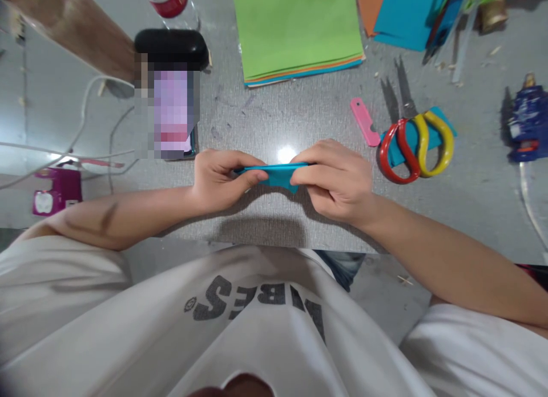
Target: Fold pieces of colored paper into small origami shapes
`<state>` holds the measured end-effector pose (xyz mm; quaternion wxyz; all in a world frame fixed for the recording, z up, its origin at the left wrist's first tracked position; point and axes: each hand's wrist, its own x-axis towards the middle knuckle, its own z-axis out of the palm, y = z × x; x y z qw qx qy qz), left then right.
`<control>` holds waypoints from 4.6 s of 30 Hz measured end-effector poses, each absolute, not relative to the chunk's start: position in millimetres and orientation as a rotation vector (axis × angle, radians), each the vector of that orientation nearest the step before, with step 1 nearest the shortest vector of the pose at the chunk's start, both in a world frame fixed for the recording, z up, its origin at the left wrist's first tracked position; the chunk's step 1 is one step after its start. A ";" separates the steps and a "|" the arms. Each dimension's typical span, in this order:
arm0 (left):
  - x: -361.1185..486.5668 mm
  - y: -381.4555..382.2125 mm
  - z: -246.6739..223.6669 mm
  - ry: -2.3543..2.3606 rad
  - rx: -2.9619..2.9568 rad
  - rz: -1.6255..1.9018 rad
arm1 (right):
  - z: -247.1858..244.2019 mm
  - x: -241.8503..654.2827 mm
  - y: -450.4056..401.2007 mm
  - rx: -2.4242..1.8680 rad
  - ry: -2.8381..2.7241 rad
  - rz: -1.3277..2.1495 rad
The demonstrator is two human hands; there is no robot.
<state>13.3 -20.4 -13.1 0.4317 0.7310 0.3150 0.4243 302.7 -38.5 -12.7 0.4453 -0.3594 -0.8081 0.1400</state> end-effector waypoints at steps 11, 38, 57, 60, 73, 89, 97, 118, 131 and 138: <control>13.0 -21.1 -15.7 0.793 1.836 1.059 | -13.6 290.3 -51.4 -0.870 -1.725 0.509; 8.2 -23.1 -16.4 0.908 1.958 1.064 | -0.8 288.0 -47.3 -0.939 -1.871 0.186; 8.3 -19.1 -22.3 0.593 2.263 1.233 | -3.9 281.7 -41.5 -0.804 -2.117 -0.078; 7.1 -17.7 -20.3 0.705 2.228 1.279 | -0.1 290.9 -30.6 -0.755 -2.089 -0.087; 13.2 -22.9 -19.0 0.831 2.034 1.344 | -9.1 306.3 -21.1 -0.882 -1.957 0.489; 11.1 -3.5 -27.5 0.488 1.736 1.021 | -7.4 305.9 -25.5 -0.720 -2.058 0.510; 7.1 2.6 -26.8 0.436 1.781 1.013 | -10.6 310.3 -22.0 -0.674 -2.066 0.520; 11.6 -13.1 -7.6 0.388 2.082 1.090 | -23.5 297.2 -47.6 -0.838 -1.784 0.452; 12.9 -15.0 -19.8 0.355 2.234 1.298 | -34.8 279.9 -50.9 -0.753 -1.738 0.560; 10.0 -13.6 -18.8 0.308 2.284 1.204 | -19.3 287.9 -40.1 -0.514 -1.930 0.386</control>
